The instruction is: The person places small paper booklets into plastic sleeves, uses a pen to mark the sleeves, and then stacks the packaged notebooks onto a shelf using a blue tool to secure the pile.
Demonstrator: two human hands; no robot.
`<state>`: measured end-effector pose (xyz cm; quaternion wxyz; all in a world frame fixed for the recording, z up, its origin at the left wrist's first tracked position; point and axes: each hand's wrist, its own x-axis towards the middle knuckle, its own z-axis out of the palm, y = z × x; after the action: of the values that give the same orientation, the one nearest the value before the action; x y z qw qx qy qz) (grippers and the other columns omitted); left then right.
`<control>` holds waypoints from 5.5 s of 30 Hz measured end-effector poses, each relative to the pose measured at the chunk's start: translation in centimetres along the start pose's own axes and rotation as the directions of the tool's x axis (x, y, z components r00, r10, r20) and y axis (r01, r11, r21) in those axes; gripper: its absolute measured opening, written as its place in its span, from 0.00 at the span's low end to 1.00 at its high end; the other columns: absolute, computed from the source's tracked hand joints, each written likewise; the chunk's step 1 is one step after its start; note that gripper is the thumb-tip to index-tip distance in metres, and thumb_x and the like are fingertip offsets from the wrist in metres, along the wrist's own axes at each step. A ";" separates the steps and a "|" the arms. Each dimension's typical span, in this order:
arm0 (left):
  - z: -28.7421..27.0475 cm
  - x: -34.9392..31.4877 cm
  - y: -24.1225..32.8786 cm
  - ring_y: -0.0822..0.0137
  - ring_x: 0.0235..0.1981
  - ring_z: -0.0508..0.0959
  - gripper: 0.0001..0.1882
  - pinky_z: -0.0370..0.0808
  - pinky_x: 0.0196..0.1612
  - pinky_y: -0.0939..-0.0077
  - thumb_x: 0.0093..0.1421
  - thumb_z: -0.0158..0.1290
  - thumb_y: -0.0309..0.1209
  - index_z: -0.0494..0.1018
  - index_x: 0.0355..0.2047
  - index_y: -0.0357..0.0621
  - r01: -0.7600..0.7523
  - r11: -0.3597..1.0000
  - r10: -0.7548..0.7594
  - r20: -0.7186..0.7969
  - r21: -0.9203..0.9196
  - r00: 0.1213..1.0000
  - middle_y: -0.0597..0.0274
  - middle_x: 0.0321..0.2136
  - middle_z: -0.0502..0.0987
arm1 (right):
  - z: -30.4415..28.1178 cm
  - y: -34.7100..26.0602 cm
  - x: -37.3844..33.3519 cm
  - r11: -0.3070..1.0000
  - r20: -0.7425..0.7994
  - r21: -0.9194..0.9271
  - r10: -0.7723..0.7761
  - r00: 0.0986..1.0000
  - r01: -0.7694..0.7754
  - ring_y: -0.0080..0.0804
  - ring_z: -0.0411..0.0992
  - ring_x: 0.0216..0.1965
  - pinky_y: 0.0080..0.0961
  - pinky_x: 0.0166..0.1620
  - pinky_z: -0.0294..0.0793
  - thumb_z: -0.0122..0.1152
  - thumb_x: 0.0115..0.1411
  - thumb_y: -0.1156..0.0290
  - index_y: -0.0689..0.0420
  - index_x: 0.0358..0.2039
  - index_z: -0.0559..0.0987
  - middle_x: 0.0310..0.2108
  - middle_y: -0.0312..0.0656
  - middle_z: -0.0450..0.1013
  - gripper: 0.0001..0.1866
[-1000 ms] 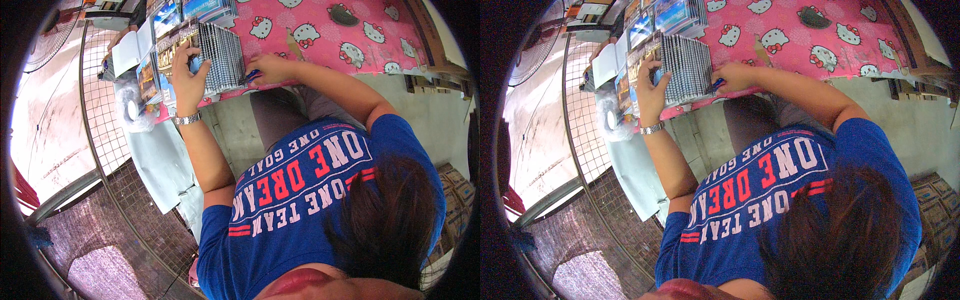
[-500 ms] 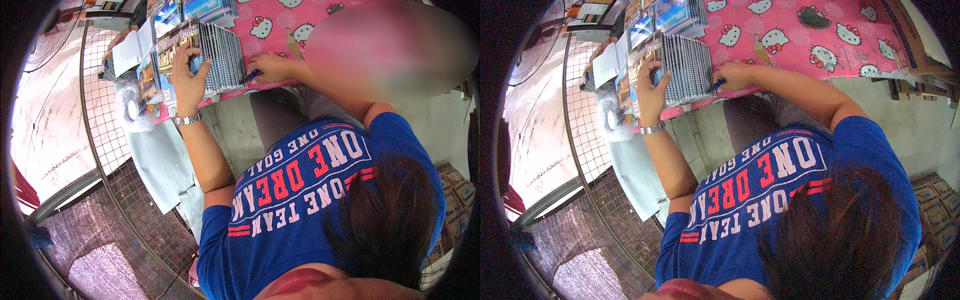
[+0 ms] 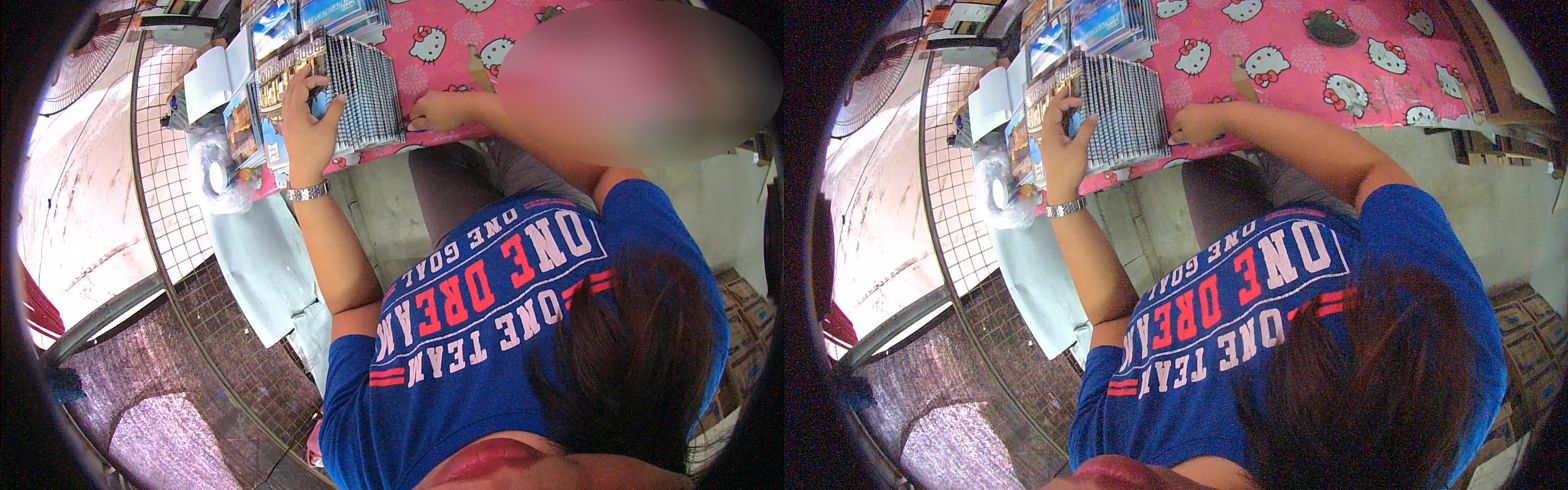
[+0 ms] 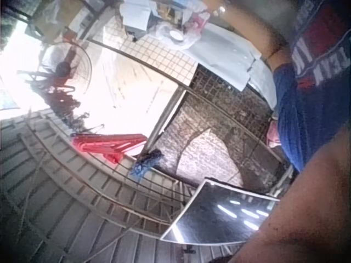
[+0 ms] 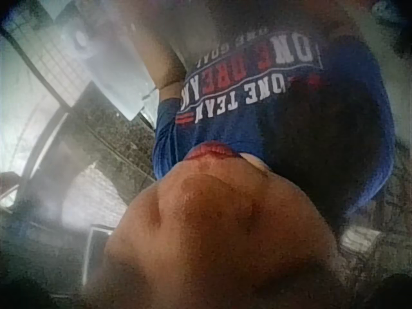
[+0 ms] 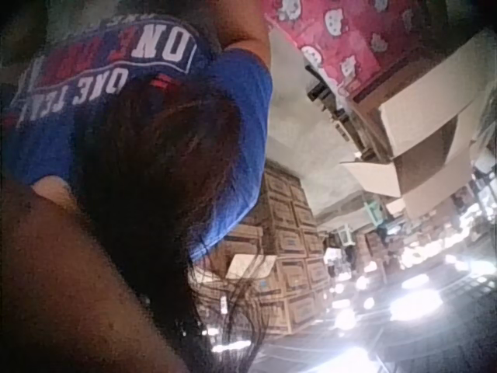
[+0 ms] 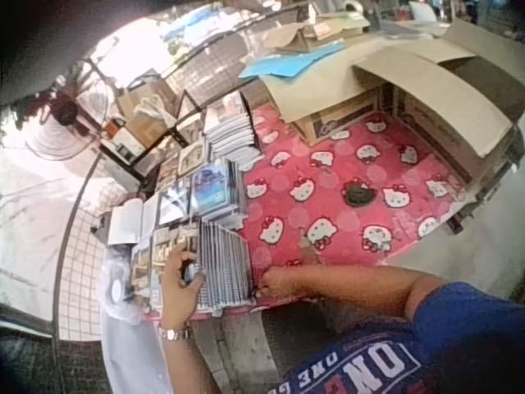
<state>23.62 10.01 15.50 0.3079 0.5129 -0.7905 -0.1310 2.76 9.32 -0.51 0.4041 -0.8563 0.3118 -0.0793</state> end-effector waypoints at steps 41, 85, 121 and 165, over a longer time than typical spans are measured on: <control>1.3 -0.9 2.4 0.47 0.61 0.63 0.18 0.59 0.62 0.42 0.57 0.52 0.38 0.73 0.47 0.48 -0.175 0.807 0.142 0.102 0.564 0.985 0.50 0.59 0.66 | 1.3 0.0 -1.0 0.965 -0.086 -0.259 0.009 0.996 -0.031 0.47 0.67 0.54 0.49 0.56 0.63 0.64 0.51 0.51 0.49 0.45 0.79 0.46 0.44 0.72 0.24; 6.4 -11.2 -14.8 0.58 0.51 0.74 0.24 0.70 0.53 0.60 0.65 0.43 0.51 0.69 0.51 0.48 0.408 0.054 -0.705 0.254 -0.911 0.662 0.58 0.50 0.74 | 4.2 -1.0 6.0 0.573 -0.447 0.811 0.479 0.756 0.116 0.54 0.55 0.66 0.38 0.67 0.52 0.42 0.64 0.37 0.74 0.61 0.60 0.63 0.66 0.57 0.47; 7.7 -18.8 -10.9 0.61 0.55 0.72 0.22 0.68 0.58 0.62 0.68 0.43 0.45 0.66 0.58 0.48 0.484 -0.020 -0.656 0.376 -0.875 0.654 0.62 0.57 0.70 | -0.2 0.3 1.6 0.287 -0.115 0.957 0.492 0.863 -0.036 0.37 0.61 0.63 0.32 0.66 0.50 0.38 0.68 0.42 0.58 0.60 0.70 0.60 0.48 0.66 0.34; 5.1 -10.5 6.9 0.75 0.26 0.72 0.07 0.70 0.30 0.79 0.61 0.56 0.26 0.74 0.38 0.35 0.287 0.943 -0.331 -0.409 -0.167 0.850 0.64 0.28 0.75 | -9.2 -11.8 -5.3 0.755 -0.291 -0.654 -0.201 0.935 -0.042 0.31 0.73 0.41 0.29 0.45 0.70 0.54 0.54 0.68 0.52 0.33 0.74 0.32 0.36 0.73 0.07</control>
<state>18.42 21.80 11.46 0.4753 0.6336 -0.6020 -0.1011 0.52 12.23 14.90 0.0169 -0.9280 0.3481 -0.1316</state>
